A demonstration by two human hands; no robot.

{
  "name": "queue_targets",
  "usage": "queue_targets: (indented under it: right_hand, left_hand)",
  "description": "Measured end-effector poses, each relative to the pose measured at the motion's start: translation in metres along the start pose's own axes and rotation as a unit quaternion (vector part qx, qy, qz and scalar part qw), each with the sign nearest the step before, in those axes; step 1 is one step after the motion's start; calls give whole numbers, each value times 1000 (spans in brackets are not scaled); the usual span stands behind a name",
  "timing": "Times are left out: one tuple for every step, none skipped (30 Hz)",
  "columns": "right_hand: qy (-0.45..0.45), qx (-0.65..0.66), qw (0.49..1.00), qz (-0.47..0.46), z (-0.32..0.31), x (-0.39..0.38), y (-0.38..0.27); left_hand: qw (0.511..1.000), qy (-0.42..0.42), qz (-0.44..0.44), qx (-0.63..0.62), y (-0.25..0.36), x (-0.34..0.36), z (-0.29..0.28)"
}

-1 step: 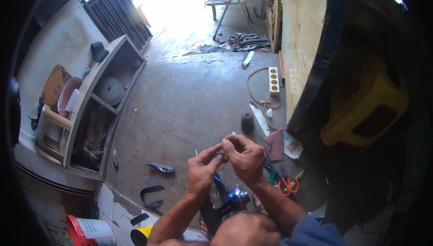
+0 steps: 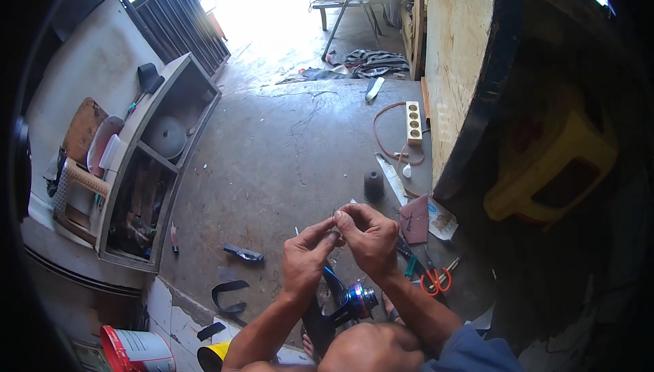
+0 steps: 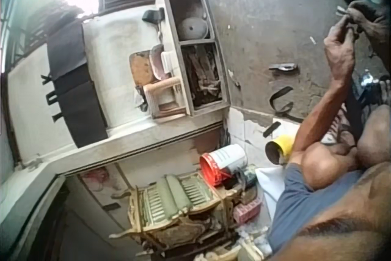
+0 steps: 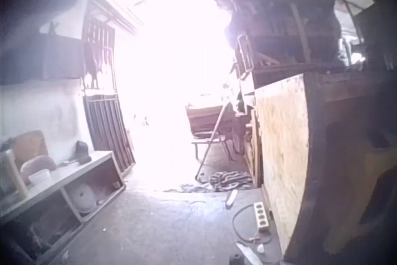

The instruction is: The person reupholsters a steering wheel by threading a needle and stitching a leather cover onto the wheel rim.

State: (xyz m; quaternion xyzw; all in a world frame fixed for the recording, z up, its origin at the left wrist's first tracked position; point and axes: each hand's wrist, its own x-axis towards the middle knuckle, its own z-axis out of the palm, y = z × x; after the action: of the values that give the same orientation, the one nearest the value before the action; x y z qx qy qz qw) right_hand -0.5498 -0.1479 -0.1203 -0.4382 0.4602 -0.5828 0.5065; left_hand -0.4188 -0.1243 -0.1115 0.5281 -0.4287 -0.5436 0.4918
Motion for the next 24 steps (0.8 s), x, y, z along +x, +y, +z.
queue_targets:
  right_hand:
    - [0,0,1000,0,0,0,0]
    - [0,5,1000,2,1,0,1]
    - [1,10,1000,5,1,0,1]
    - [1,9,1000,4,0,0,1]
    - [1,-1,1000,-7,0,1,1]
    - [1,-10,1000,-19,-1,1,0]
    - [0,-10,1000,-19,-1,1,1]
    - [3,-6,1000,-13,-1,1,1]
    - [6,-2,1000,-7,-1,0,1]
    - [5,-2,1000,-7,0,1,1]
    - [7,-4,1000,-6,0,1,0]
    - [8,-6,1000,-5,0,0,0]
    - [8,-7,1000,-6,0,0,0]
    - [9,-6,1000,-5,0,0,1]
    - [9,-6,1000,-5,-1,-1,1]
    - [9,-6,1000,-4,-1,-1,1]
    - [9,-9,1000,-2,-1,-1,1]
    - [10,-12,1000,1,-1,-2,2]
    - [10,-13,1000,2,-1,-1,2]
    - [6,-16,1000,3,-1,-1,2]
    - [3,-18,1000,4,-2,0,3]
    - [5,-20,1000,9,-2,-1,2]
    - [6,-15,1000,-2,-2,-1,2]
    - [7,-10,1000,-11,-1,1,1]
  left_hand:
    - [1000,0,0,0,0,0,0]
    - [1000,1,4,-6,0,0,0]
    - [1000,1,7,-13,0,0,0]
    - [1000,0,7,-14,0,0,0]
    - [1000,-1,8,-9,0,0,0]
    - [1000,-3,9,-4,1,0,1]
    - [1000,-2,9,-3,0,0,0]
    - [1000,-3,11,-2,-1,1,0]
    - [1000,-4,14,0,-1,1,0]
    - [1000,-3,14,0,-1,0,0]
    - [1000,-4,13,0,0,0,0]
    - [1000,-4,13,0,0,0,0]
    - [1000,-5,13,-1,0,-1,0]
    - [1000,-4,10,4,0,-1,0]
    - [1000,-4,7,8,0,-2,1]
    - [1000,-4,7,8,0,-2,1]
    - [1000,-3,8,13,0,-2,1]
    - [1000,-1,9,19,-1,-3,2]
    - [1000,-1,8,18,-2,-2,2]
    - [999,5,28,34,-4,-2,2]
    - [997,12,48,51,-7,-2,1]
    - [998,12,43,51,-7,-3,2]
    - [991,21,82,107,-5,-3,2]
    - [979,30,121,164,-2,-3,2]
